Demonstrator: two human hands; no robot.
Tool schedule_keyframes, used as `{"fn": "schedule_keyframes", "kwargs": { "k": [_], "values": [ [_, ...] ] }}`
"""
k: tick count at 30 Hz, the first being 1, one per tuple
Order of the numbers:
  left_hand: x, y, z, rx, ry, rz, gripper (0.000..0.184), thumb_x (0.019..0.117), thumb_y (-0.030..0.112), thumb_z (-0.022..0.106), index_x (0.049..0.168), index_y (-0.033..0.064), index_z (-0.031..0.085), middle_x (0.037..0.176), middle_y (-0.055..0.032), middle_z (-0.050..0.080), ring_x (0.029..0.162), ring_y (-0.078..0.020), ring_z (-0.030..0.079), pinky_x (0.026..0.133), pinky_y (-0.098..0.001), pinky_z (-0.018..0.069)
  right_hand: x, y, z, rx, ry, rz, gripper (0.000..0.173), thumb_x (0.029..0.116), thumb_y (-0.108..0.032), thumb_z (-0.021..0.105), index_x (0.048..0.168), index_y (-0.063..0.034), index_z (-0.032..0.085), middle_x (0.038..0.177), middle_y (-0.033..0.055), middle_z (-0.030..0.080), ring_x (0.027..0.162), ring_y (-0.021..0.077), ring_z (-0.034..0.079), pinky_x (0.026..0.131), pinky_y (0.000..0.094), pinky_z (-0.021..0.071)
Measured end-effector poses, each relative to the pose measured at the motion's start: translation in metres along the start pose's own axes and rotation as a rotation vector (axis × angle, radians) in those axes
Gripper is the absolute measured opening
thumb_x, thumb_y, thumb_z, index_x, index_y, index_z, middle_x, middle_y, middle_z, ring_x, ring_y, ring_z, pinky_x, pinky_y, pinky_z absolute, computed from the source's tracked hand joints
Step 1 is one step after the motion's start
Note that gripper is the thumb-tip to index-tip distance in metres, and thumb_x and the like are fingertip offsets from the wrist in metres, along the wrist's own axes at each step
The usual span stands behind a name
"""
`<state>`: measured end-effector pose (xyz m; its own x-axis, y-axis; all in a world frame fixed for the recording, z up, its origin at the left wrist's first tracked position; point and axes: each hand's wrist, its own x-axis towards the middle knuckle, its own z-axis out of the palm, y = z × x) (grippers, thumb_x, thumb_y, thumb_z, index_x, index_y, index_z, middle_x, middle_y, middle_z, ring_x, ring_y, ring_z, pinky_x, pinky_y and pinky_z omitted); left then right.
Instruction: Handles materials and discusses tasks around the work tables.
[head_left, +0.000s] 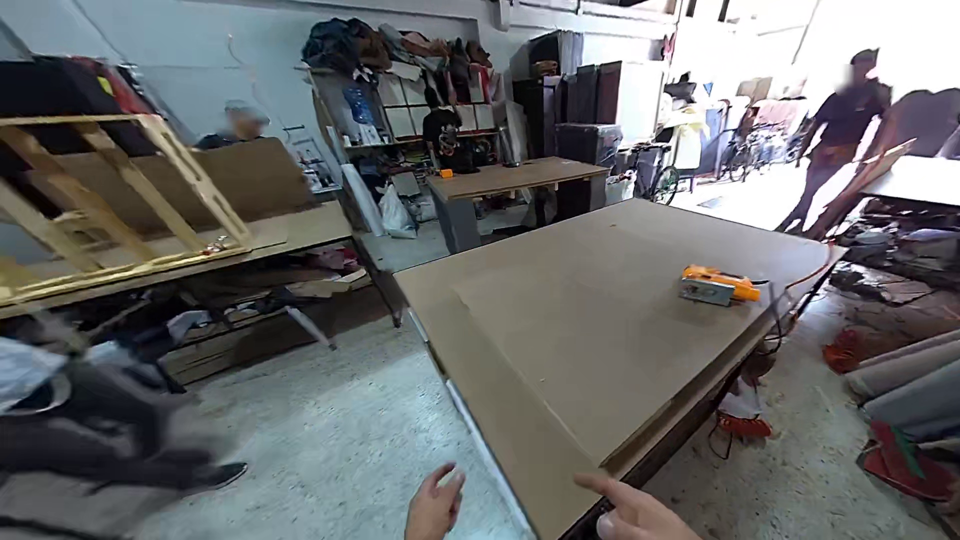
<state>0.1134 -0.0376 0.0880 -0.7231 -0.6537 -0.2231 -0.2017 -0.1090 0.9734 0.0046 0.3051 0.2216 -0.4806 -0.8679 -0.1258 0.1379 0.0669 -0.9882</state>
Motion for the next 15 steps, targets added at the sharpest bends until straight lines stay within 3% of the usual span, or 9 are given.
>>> {"fn": "schedule_keyframes", "kwargs": {
  "k": [2,4,7,9,11,13,15],
  "values": [
    [-0.026,0.051,-0.004,-0.164,-0.255,0.139,0.073,0.0929,0.04,0.068,0.15,0.004,0.04,0.065,0.0026,0.054,0.048,-0.0061,0.049,0.047,-0.0256,0.0467,0.023,0.014,0.021,0.227,-0.075,-0.063,0.078,0.0963,-0.05,0.064,0.158,-0.0144,0.033,0.071,-0.0021,0.059,0.052,0.0079,0.052,0.049,0.0263,0.048],
    [-0.038,0.093,0.002,-0.237,-0.4,0.249,0.093,0.0809,0.056,0.08,0.148,0.004,0.04,0.066,0.0044,0.058,0.052,-0.0045,0.051,0.051,-0.0241,0.0478,0.043,0.021,0.03,0.419,-0.085,-0.099,0.075,0.0932,-0.048,0.069,0.152,-0.0151,0.037,0.074,-0.0037,0.056,0.05,0.0059,0.048,0.046,0.0237,0.0444],
    [-0.057,0.122,0.0,-0.175,-0.471,0.312,0.084,0.074,0.044,0.088,0.136,0.0072,0.046,0.069,0.004,0.061,0.053,-0.0016,0.05,0.05,-0.0198,0.0426,0.053,0.01,0.025,0.461,-0.172,-0.126,0.074,0.0874,-0.04,0.078,0.148,-0.0192,0.04,0.077,-0.0044,0.057,0.048,0.0031,0.045,0.043,0.0204,0.042],
    [-0.07,0.121,-0.014,-0.143,-0.563,0.331,0.085,0.0786,0.052,0.083,0.146,0.0151,0.046,0.068,0.0047,0.06,0.053,-0.0007,0.049,0.05,-0.0196,0.0424,0.048,-0.004,0.011,0.487,-0.199,-0.137,0.079,0.082,-0.053,0.08,0.147,-0.0282,0.043,0.078,-0.0056,0.06,0.047,0.0008,0.045,0.041,0.018,0.0405],
    [-0.08,0.111,-0.026,-0.176,-0.671,0.339,0.094,0.0805,0.076,0.066,0.153,0.0203,0.044,0.064,0.0075,0.054,0.05,-0.0002,0.045,0.048,-0.0198,0.0407,0.03,-0.006,-0.006,0.543,-0.222,-0.166,0.085,0.0787,-0.062,0.079,0.15,-0.0359,0.041,0.083,-0.0054,0.062,0.049,0.0002,0.047,0.041,0.0161,0.0413],
    [-0.079,0.094,-0.033,-0.239,-0.787,0.342,0.11,0.0704,0.092,0.055,0.155,0.0219,0.044,0.066,0.0085,0.053,0.051,-0.0019,0.044,0.049,-0.0217,0.0426,0.007,0.007,-0.014,0.583,-0.22,-0.167,0.084,0.082,-0.057,0.08,0.152,-0.0388,0.036,0.087,-0.005,0.062,0.05,0.0004,0.048,0.04,0.0156,0.041],
    [-0.073,0.08,-0.03,-0.229,-0.836,0.275,0.11,0.0691,0.092,0.056,0.155,0.0244,0.044,0.067,0.0083,0.058,0.051,-0.0026,0.048,0.049,-0.0228,0.0449,-0.016,0.029,-0.012,0.563,-0.181,-0.107,0.089,0.0843,-0.049,0.079,0.156,-0.0391,0.027,0.089,-0.0049,0.061,0.049,-0.0002,0.045,0.039,0.0162,0.0379]
  ]
}}
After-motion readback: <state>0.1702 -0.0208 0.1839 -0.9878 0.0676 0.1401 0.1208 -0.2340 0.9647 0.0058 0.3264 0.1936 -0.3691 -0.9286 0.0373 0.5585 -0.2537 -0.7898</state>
